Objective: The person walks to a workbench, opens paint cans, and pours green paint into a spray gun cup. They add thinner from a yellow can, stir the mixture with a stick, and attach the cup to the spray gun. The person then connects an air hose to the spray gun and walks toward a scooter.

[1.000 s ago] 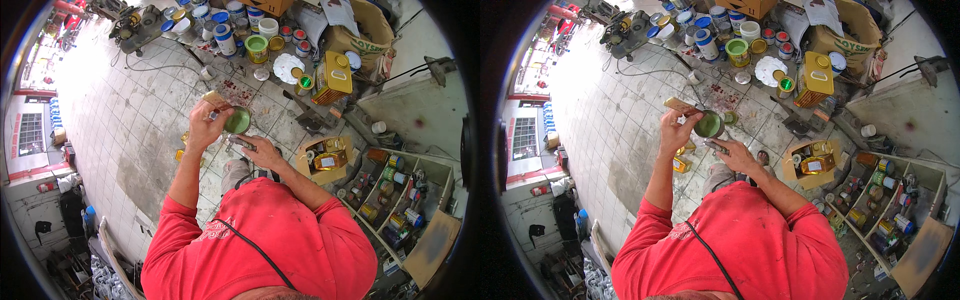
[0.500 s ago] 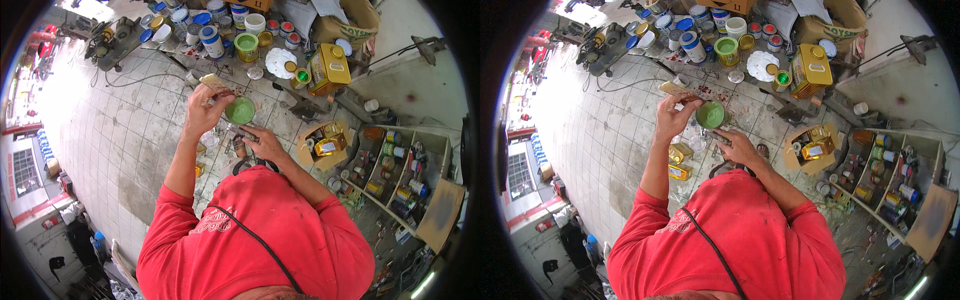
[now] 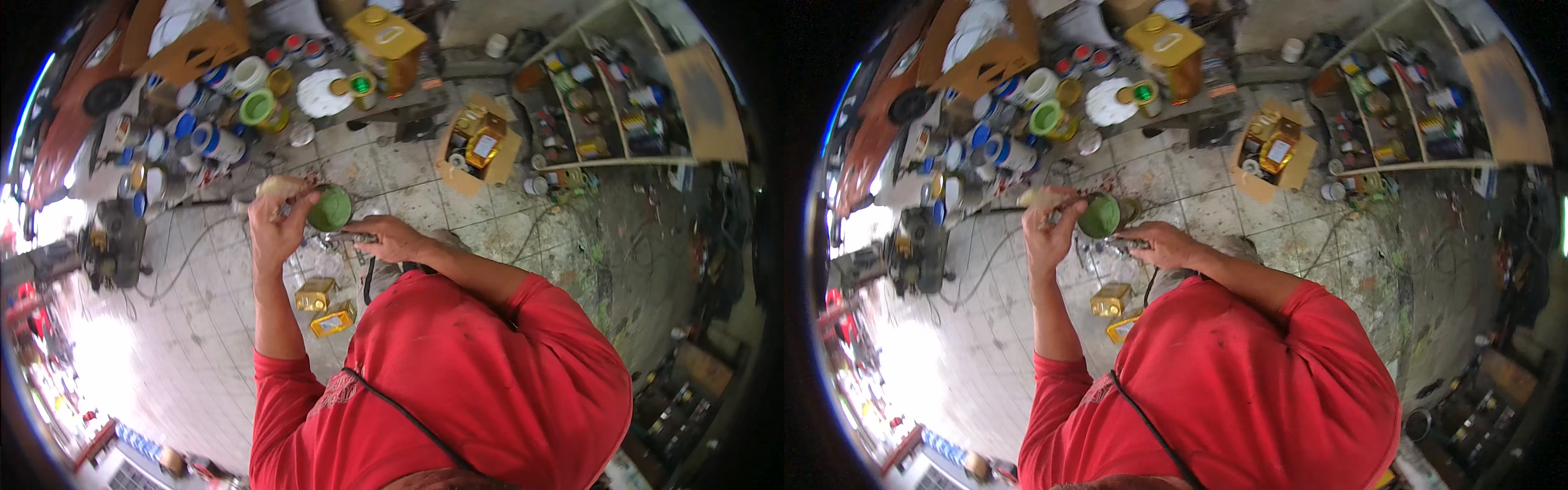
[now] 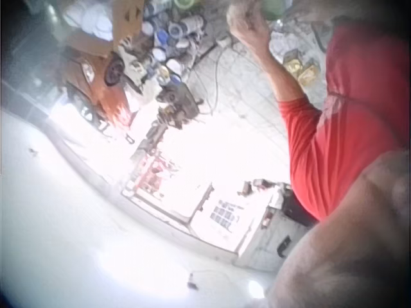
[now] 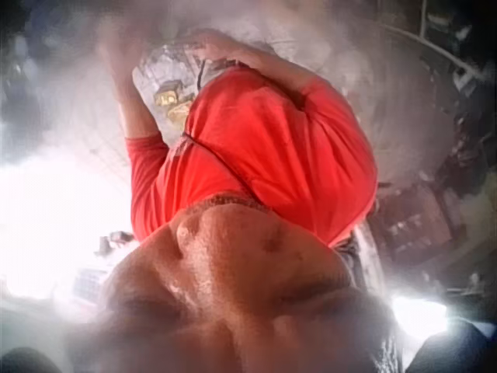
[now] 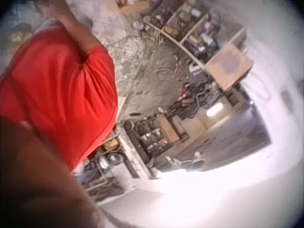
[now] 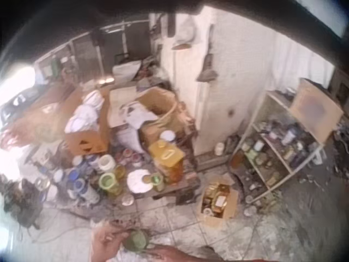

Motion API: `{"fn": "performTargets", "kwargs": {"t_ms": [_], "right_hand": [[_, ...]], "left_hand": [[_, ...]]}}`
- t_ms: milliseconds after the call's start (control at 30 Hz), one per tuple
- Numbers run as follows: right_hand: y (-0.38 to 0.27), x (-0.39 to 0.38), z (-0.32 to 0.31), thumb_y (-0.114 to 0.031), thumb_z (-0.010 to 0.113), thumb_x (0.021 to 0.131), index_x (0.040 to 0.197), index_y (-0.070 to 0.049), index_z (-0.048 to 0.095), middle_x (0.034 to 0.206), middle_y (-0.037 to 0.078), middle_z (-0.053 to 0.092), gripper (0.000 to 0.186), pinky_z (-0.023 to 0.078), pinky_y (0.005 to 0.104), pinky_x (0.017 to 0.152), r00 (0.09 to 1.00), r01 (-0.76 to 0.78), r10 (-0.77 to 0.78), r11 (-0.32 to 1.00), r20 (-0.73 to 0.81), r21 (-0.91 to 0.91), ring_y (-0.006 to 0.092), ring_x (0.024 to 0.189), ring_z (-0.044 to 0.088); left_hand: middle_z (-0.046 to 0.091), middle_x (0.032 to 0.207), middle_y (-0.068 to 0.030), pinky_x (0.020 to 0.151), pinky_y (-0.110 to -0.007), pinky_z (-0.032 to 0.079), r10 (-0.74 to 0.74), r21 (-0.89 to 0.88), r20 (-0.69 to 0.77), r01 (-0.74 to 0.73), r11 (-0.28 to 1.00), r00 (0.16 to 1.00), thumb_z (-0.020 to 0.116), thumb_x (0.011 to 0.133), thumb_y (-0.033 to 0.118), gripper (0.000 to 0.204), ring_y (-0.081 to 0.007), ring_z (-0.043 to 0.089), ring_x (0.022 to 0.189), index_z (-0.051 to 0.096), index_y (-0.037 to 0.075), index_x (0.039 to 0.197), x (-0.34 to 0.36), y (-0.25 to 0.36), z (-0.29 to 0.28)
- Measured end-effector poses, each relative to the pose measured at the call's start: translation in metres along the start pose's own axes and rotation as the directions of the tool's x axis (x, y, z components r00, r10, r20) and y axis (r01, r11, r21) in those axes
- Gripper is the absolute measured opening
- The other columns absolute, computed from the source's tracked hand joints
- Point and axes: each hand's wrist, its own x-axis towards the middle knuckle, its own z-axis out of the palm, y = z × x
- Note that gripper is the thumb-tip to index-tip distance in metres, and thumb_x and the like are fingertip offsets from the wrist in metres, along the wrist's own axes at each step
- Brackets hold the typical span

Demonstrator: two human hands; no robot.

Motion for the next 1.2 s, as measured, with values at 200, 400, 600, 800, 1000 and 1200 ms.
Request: {"fn": "performTargets", "kwargs": {"t_ms": [200, 400, 600, 800, 1000, 1200], "right_hand": [[0.016, -0.090, -0.016, -0.024, 0.069, 0.092, 0.141, -0.018, 0.062, 0.107, 0.020, 0.069, 0.049, 0.054, 0.0447, 0.086, 0.992, -0.007, -0.005, 0.996, -0.125, -0.093, 0.0377, 0.094, 0.067], [0.039, -0.232, -0.057, -0.026, 0.068, 0.094, 0.140, -0.016, 0.063, 0.105, 0.022, 0.068, 0.047, 0.052, 0.0456, 0.090, 0.945, -0.081, 0.072, 0.997, -0.320, -0.016, 0.0390, 0.100, 0.066], [0.052, -0.404, -0.103, -0.030, 0.068, 0.094, 0.144, -0.022, 0.060, 0.098, 0.021, 0.066, 0.051, 0.052, 0.0471, 0.086, 0.811, -0.219, 0.199, 0.975, -0.551, 0.029, 0.0392, 0.091, 0.066], [0.053, -0.543, -0.151, -0.025, 0.069, 0.094, 0.141, -0.018, 0.062, 0.107, 0.022, 0.070, 0.049, 0.053, 0.0434, 0.088, 0.558, -0.372, 0.381, 0.909, -0.737, 0.188, 0.0378, 0.095, 0.068], [0.115, -0.645, -0.190, -0.020, 0.071, 0.095, 0.139, -0.008, 0.062, 0.130, 0.019, 0.069, 0.047, 0.049, 0.0380, 0.104, 0.312, -0.295, 0.353, 0.918, -0.882, 0.263, 0.0316, 0.119, 0.066], [0.132, -0.740, -0.260, -0.020, 0.071, 0.095, 0.138, -0.006, 0.062, 0.120, 0.022, 0.070, 0.046, 0.052, 0.0387, 0.094, 0.094, -0.340, 0.504, 0.827, -0.859, 0.448, 0.0337, 0.107, 0.069]], "left_hand": [[0.072, 0.090, -0.0130, 0.069, -0.031, 0.052, 0.033, 0.033, 0.129, -0.037, 0.999, 0.991, 0.079, 0.082, 0.001, 0.013, -0.0208, 0.069, 0.081, 0.072, -0.002, 0.092, -0.015, 0.057, 0.065], [0.072, 0.091, -0.0124, 0.068, -0.031, 0.051, 0.076, -0.057, 0.370, -0.059, 0.997, 0.926, 0.078, 0.083, 0.001, 0.010, -0.0192, 0.066, 0.078, 0.072, -0.002, 0.091, -0.022, 0.139, 0.188], [0.073, 0.088, -0.0070, 0.072, -0.029, 0.052, 0.200, -0.264, 0.484, -0.076, 0.962, 0.852, 0.078, 0.084, -0.001, 0.011, -0.0147, 0.065, 0.078, 0.073, -0.005, 0.093, -0.032, 0.242, 0.362], [0.075, 0.088, -0.0075, 0.070, -0.029, 0.051, 0.349, -0.446, 0.579, -0.072, 0.892, 0.737, 0.081, 0.083, 0.002, 0.015, -0.0128, 0.065, 0.077, 0.076, -0.001, 0.097, -0.022, 0.315, 0.527], [0.074, 0.083, -0.0109, 0.065, -0.030, 0.051, 0.562, -0.494, 0.629, -0.283, 0.822, 0.537, 0.082, 0.082, 0.007, 0.017, -0.0179, 0.067, 0.072, 0.078, 0.003, 0.098, -0.010, 0.385, 0.688], [0.071, 0.081, -0.0101, 0.065, -0.035, 0.050, 0.603, -0.582, 0.729, -0.171, 0.795, 0.323, 0.083, 0.082, 0.012, 0.021, -0.0207, 0.064, 0.070, 0.077, 0.003, 0.100, 0.006, 0.459, 0.835]]}}
